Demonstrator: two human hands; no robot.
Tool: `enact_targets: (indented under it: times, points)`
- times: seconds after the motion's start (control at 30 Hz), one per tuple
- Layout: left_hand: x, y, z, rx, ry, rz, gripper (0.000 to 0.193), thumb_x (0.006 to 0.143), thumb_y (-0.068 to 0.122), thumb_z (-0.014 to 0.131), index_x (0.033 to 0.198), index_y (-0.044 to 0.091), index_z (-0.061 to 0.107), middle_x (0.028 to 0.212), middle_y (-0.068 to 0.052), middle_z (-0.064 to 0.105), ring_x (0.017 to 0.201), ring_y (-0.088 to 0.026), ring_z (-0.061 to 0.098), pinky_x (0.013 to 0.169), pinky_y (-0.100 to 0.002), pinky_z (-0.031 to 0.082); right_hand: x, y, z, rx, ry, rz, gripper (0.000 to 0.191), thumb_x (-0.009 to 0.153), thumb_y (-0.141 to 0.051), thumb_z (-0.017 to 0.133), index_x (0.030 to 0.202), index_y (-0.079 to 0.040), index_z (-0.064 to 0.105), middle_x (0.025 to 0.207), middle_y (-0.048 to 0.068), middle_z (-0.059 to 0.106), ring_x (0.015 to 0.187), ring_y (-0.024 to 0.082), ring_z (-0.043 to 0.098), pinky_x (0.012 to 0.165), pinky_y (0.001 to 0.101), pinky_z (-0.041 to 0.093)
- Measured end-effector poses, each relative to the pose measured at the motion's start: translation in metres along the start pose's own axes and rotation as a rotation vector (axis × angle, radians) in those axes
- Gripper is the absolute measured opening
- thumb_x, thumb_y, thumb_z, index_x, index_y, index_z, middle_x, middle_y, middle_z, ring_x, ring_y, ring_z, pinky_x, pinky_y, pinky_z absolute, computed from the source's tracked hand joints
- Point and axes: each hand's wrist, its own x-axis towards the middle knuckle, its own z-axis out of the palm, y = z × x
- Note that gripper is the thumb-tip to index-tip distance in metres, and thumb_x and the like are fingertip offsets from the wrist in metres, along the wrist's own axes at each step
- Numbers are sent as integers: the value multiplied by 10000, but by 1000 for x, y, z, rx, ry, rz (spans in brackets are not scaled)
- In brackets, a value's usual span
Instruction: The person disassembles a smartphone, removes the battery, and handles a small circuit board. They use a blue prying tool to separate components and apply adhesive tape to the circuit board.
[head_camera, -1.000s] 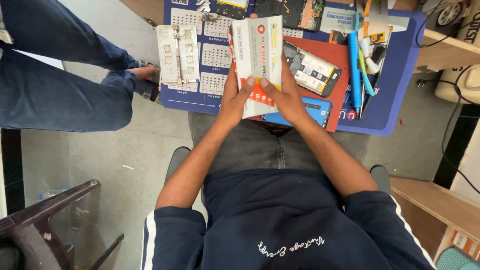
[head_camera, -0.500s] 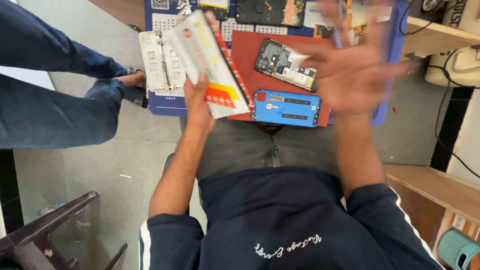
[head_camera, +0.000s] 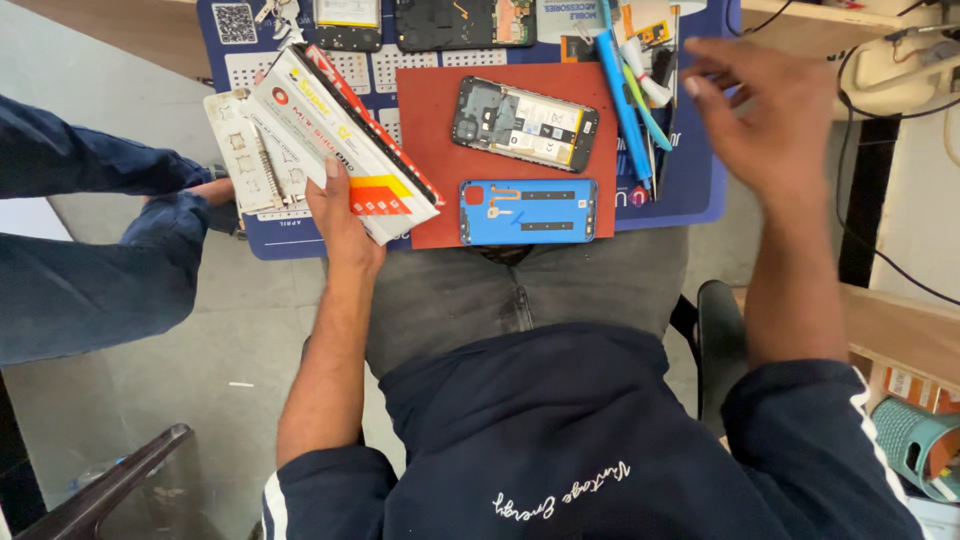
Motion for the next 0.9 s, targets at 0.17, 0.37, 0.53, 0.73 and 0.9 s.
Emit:
enact_targets:
  times: [0.17,0.37,0.53,0.73,0.9]
  points:
    - [1,-4,4,111,60,29,503,1060,237,646,1447,-39,482,1362,-134,623,1207,-198,640,1051,-372,546,-33,3,52,-142,-16,234,628,847,-202,905,1401,-80,634,1314,137,663,982,291,669,869,414,562]
    - [2,-8,16,198,79,70,540,1039,234,665,1451,-52,463,1379,-156,610,1216,-207,618,1063,-368,523,-53,13,68,-173,-17,132,629,931,-279,868,1459,-86,585,1586,112,435,1330,360,503,1067,450,500]
    - [-2,-6,17,195,101,73,562,1033,224,656,1470,-55,437,1398,-154,599,1239,-205,611,1085,-362,503,-52,10,75,-170,6,180,579,973,-218,804,1495,-78,597,1550,124,488,1204,357,519,1022,459,487]
    - [-2,-2,12,232,31,96,528,1047,212,663,1452,-70,476,1407,-157,609,1243,-195,606,1102,-355,491,-41,0,77,-47,134,249,319,1044,-54,731,1361,-52,690,1318,117,587,1068,273,620,924,378,532]
    - [-3,4,14,210,-3,88,498,1053,212,656,1429,-71,494,1374,-160,626,1218,-184,619,1081,-352,510,-23,-9,76,-55,263,285,101,977,-4,799,1052,20,735,1083,128,647,841,250,627,746,351,508]
